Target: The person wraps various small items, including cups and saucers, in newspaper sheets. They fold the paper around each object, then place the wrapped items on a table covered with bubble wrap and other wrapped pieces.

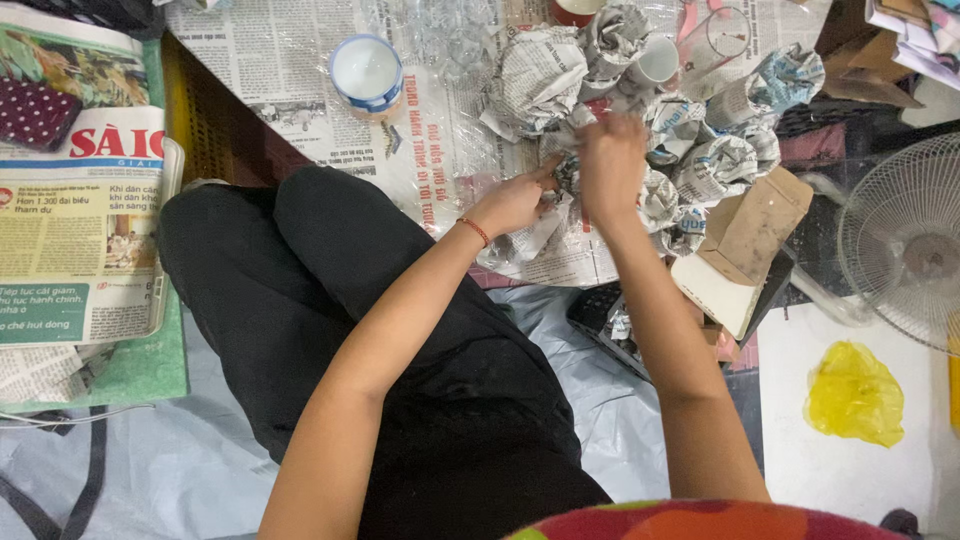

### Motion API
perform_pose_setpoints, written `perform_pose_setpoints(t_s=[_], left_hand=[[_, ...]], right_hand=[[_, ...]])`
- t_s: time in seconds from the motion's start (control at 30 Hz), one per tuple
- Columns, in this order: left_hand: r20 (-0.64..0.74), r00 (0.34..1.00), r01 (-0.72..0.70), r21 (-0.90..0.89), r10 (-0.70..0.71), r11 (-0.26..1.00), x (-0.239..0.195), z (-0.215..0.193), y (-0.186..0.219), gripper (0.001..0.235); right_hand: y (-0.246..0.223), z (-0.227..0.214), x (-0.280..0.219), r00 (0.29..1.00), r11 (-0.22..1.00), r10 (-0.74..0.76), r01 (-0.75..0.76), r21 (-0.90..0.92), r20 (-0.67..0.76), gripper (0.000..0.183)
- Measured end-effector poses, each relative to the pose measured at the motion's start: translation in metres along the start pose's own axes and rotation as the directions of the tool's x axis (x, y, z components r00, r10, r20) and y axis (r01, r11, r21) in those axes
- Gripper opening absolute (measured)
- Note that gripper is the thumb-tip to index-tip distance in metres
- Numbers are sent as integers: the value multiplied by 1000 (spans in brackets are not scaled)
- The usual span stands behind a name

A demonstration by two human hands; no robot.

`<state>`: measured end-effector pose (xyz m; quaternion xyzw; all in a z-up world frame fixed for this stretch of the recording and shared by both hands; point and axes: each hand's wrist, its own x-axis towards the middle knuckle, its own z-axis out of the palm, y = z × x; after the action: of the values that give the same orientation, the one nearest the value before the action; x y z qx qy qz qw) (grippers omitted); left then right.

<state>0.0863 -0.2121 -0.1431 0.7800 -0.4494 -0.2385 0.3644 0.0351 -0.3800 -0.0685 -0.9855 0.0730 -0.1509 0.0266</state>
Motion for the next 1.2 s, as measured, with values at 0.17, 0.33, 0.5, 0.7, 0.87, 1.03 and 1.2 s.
perform_pose_setpoints(t_s=[0.17, 0.33, 0.5, 0.7, 0.87, 1.03, 1.2], left_hand=[[55, 997, 62, -36, -60, 997, -2, -8, 6, 30], [22, 998, -52, -154, 56, 987, -7, -28, 5, 28], [30, 997, 74, -175, -69, 982, -45, -83, 12, 34], [-514, 856, -119, -302, -57, 946, -4, -77, 41, 32], [-574, 786, 166, -163, -230, 973, 46, -33, 74, 28], [-572, 788, 249, -42, -228, 968, 52, -23, 84, 32], [-608, 748, 204, -168, -264, 964, 45, -7, 69, 36]], right_hand=[[-10, 22, -28, 988, 979, 37, -66, 195, 149, 24], [0, 49, -40, 966, 984, -34, -12, 176, 257, 47], [2, 54, -45, 936, 927, 30, -158, 340, 352, 59], [-41, 87, -72, 839, 913, 238, -366, 183, 489, 50], [-68, 93, -81, 964, 980, 164, -135, -145, 210, 61], [-56, 112, -84, 967, 979, 193, -200, 28, 168, 51], [-51, 104, -88, 946, 961, 183, -229, 153, 267, 54]])
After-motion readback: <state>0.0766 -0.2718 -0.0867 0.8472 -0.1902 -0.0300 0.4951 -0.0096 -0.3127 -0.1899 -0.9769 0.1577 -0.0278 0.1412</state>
